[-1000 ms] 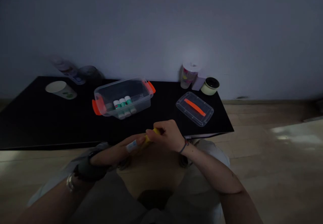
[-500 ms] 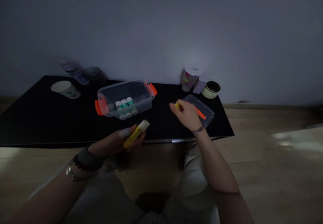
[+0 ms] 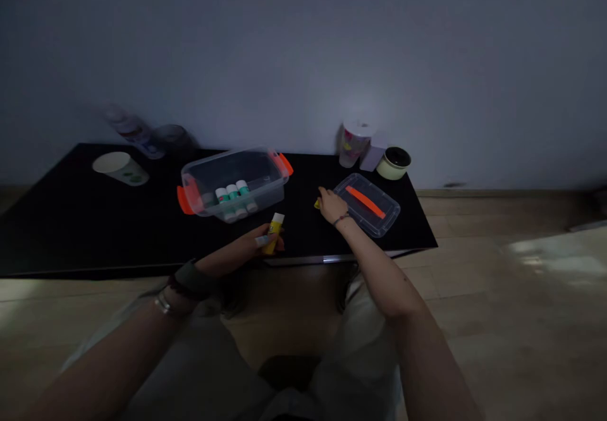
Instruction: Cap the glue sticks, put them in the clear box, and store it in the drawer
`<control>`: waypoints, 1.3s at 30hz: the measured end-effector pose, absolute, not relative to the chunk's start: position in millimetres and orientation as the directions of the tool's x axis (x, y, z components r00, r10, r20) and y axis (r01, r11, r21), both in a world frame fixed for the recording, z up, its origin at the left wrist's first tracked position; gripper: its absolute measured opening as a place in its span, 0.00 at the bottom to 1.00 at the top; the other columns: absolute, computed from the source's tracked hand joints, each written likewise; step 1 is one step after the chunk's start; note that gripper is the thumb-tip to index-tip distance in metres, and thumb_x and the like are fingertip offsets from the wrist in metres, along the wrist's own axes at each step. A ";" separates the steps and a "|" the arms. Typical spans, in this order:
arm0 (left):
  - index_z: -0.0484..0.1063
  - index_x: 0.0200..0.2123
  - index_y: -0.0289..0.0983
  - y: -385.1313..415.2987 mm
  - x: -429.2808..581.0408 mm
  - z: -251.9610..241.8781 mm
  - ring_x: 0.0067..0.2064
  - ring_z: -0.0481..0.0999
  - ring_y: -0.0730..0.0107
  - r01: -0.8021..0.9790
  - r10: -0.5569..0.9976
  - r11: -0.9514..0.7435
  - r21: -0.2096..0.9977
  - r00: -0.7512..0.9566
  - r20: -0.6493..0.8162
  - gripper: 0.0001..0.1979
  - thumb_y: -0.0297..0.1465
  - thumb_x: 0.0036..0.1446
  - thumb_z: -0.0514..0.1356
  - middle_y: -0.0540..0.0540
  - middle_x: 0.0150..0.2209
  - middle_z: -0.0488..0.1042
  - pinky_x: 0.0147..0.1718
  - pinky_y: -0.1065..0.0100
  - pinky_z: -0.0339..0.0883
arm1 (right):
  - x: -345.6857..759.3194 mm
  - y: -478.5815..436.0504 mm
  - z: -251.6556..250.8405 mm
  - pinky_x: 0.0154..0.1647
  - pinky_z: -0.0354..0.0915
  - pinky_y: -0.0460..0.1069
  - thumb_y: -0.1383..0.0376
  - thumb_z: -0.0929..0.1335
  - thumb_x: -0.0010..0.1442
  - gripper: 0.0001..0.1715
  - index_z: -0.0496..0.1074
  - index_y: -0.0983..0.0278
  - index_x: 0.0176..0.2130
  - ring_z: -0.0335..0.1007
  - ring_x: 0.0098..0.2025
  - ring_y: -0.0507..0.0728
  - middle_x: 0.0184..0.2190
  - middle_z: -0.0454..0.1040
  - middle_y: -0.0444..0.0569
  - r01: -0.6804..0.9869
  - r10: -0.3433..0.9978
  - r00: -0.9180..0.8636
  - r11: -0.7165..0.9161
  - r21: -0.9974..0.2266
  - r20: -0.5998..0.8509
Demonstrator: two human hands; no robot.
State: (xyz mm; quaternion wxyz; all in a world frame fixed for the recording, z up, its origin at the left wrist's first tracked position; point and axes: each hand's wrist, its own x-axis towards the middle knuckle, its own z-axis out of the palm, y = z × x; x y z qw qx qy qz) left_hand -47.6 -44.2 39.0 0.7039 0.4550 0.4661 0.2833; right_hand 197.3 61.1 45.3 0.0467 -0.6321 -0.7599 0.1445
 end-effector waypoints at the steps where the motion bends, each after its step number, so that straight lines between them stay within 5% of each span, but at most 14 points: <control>1: 0.69 0.45 0.37 -44.0 -46.7 36.0 0.45 0.78 0.59 0.015 0.828 0.430 0.903 0.392 -0.401 0.23 0.47 0.55 0.65 0.42 0.42 0.78 0.43 0.61 0.69 | 194.0 58.6 49.2 0.50 0.66 0.51 0.65 0.60 0.71 0.24 0.65 0.66 0.63 0.74 0.52 0.60 0.55 0.75 0.58 0.927 0.975 -0.208 0.173 -0.334 -0.073; 5: 0.66 0.49 0.37 -42.7 -42.4 25.9 0.50 0.77 0.55 0.022 0.843 0.460 0.887 0.303 -0.445 0.27 0.46 0.52 0.67 0.39 0.47 0.77 0.48 0.56 0.69 | 173.1 34.6 57.7 0.39 0.67 0.47 0.58 0.60 0.72 0.18 0.74 0.66 0.48 0.75 0.37 0.53 0.37 0.79 0.50 0.676 0.881 -0.451 0.234 -0.699 -0.142; 8: 0.65 0.55 0.36 -44.8 -40.7 26.2 0.56 0.73 0.52 0.057 0.864 0.384 0.922 0.330 -0.380 0.32 0.44 0.51 0.68 0.38 0.52 0.74 0.55 0.53 0.65 | 157.8 11.8 53.4 0.31 0.66 0.44 0.53 0.66 0.67 0.18 0.74 0.66 0.43 0.73 0.31 0.50 0.34 0.79 0.47 0.480 0.742 -0.621 0.107 -0.871 -0.251; 12: 0.64 0.61 0.37 -50.1 -39.1 40.1 0.60 0.69 0.53 0.062 0.829 0.282 0.958 0.487 -0.275 0.33 0.40 0.55 0.66 0.38 0.57 0.72 0.61 0.51 0.59 | 151.8 1.9 48.4 0.24 0.65 0.41 0.58 0.74 0.59 0.16 0.73 0.67 0.40 0.73 0.28 0.49 0.31 0.79 0.47 0.403 0.715 -0.589 -0.146 -0.904 -0.378; 17: 0.59 0.67 0.41 -53.3 -35.7 56.1 0.66 0.64 0.53 -0.040 0.768 0.294 0.955 0.605 -0.211 0.35 0.37 0.58 0.65 0.39 0.63 0.68 0.65 0.50 0.54 | 161.5 14.2 56.1 0.24 0.68 0.40 0.67 0.73 0.60 0.07 0.74 0.68 0.37 0.74 0.25 0.48 0.27 0.79 0.46 0.342 0.694 -0.521 -0.363 -0.866 -0.497; 22: 0.56 0.69 0.41 -57.8 -38.8 57.5 0.69 0.61 0.50 0.006 0.746 0.436 0.900 0.557 -0.365 0.41 0.40 0.55 0.67 0.34 0.70 0.58 0.66 0.50 0.55 | 179.8 30.0 59.9 0.28 0.71 0.41 0.70 0.69 0.63 0.05 0.73 0.68 0.33 0.73 0.24 0.47 0.22 0.76 0.44 0.350 0.736 -0.423 -0.406 -0.844 -0.529; 26: 0.59 0.67 0.41 -60.3 -42.8 62.0 0.65 0.67 0.51 0.077 0.737 0.480 0.874 0.504 -0.450 0.41 0.41 0.53 0.68 0.35 0.68 0.62 0.65 0.51 0.56 | 199.7 44.8 56.4 0.33 0.71 0.43 0.66 0.69 0.64 0.07 0.74 0.68 0.35 0.77 0.29 0.51 0.28 0.80 0.48 0.647 0.863 -0.188 -0.250 -0.720 -0.469; 29: 0.61 0.66 0.41 -61.4 -43.4 66.2 0.65 0.68 0.52 0.123 0.732 0.462 0.878 0.505 -0.456 0.39 0.44 0.54 0.68 0.37 0.66 0.65 0.64 0.52 0.57 | 205.7 51.8 51.8 0.41 0.70 0.46 0.62 0.70 0.63 0.11 0.77 0.68 0.41 0.80 0.42 0.57 0.39 0.82 0.54 0.921 0.928 -0.086 -0.065 -0.385 -0.362; 32: 0.62 0.65 0.40 -62.2 -42.8 66.5 0.64 0.69 0.52 0.140 0.726 0.456 0.879 0.512 -0.459 0.39 0.44 0.54 0.67 0.35 0.66 0.66 0.63 0.53 0.58 | 198.6 52.9 47.5 0.47 0.69 0.50 0.65 0.66 0.65 0.14 0.78 0.68 0.46 0.77 0.51 0.62 0.46 0.80 0.61 0.994 0.953 -0.035 0.000 -0.114 -0.302; 35: 0.63 0.64 0.40 -62.8 -42.9 64.6 0.63 0.70 0.52 0.124 0.730 0.449 0.885 0.520 -0.443 0.37 0.42 0.53 0.68 0.35 0.65 0.66 0.63 0.52 0.58 | 186.3 50.5 47.8 0.48 0.69 0.53 0.68 0.62 0.67 0.17 0.75 0.70 0.50 0.77 0.52 0.64 0.49 0.77 0.67 0.998 0.963 -0.013 -0.003 -0.058 -0.269; 39: 0.65 0.63 0.40 -64.1 -43.9 64.8 0.62 0.71 0.54 0.082 0.738 0.434 0.897 0.540 -0.406 0.34 0.41 0.55 0.68 0.34 0.65 0.66 0.63 0.52 0.59 | 175.2 44.1 61.4 0.45 0.68 0.52 0.64 0.61 0.69 0.17 0.74 0.66 0.49 0.77 0.48 0.63 0.46 0.79 0.62 0.994 0.983 -0.094 0.083 -0.072 -0.156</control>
